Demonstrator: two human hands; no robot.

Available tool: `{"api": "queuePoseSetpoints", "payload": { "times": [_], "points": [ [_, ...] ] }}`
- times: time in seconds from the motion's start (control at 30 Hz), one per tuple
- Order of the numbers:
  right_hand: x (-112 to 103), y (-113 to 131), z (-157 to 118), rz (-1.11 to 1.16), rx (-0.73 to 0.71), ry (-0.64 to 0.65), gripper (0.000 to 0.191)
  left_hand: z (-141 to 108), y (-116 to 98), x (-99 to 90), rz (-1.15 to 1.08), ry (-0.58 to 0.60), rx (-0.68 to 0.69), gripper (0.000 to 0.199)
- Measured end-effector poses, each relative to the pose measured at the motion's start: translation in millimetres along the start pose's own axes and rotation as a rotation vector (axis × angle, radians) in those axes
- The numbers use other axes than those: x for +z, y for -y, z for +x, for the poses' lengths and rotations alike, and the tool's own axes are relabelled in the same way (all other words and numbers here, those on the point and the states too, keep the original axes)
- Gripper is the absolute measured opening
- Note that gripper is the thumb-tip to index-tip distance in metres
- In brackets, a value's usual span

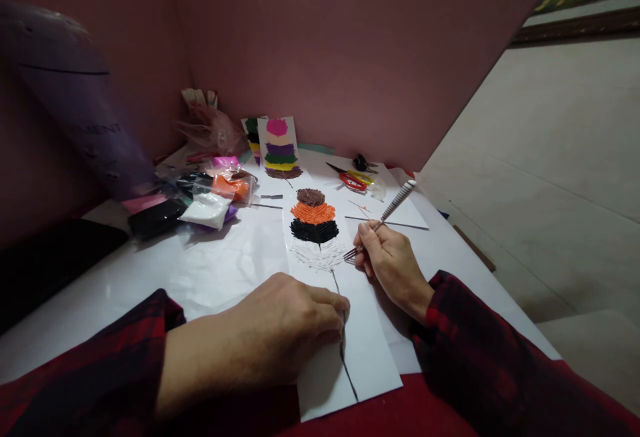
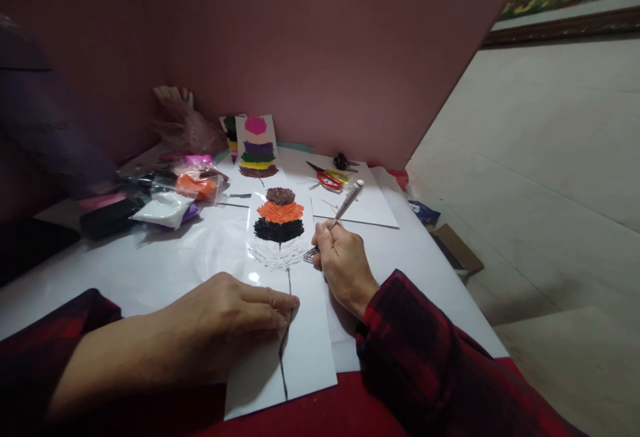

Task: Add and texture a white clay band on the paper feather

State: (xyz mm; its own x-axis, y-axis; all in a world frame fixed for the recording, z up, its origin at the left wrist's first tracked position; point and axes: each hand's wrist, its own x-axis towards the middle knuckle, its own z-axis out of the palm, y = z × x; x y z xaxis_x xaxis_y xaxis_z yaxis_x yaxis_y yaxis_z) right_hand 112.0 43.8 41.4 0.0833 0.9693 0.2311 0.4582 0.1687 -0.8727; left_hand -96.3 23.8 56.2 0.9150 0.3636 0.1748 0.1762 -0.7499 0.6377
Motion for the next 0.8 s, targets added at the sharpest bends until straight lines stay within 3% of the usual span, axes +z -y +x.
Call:
{"api": "queuePoseSetpoints", "payload": {
  "times": [0.43, 0.8],
  "points": [
    [1.5, 3.5, -0.8, 0.112, 0.075, -0.042, 0.037, -0.5, 0.5, 0.4, -0.023, -0.007, 0.0, 0.028],
    [-0.1, 0.6, 0.8, -0.023, 0.009, -0.012, 0.037, 0.0, -0.7, -1.2, -0.014, 0.005, -0.002, 0.028]
  ]
}}
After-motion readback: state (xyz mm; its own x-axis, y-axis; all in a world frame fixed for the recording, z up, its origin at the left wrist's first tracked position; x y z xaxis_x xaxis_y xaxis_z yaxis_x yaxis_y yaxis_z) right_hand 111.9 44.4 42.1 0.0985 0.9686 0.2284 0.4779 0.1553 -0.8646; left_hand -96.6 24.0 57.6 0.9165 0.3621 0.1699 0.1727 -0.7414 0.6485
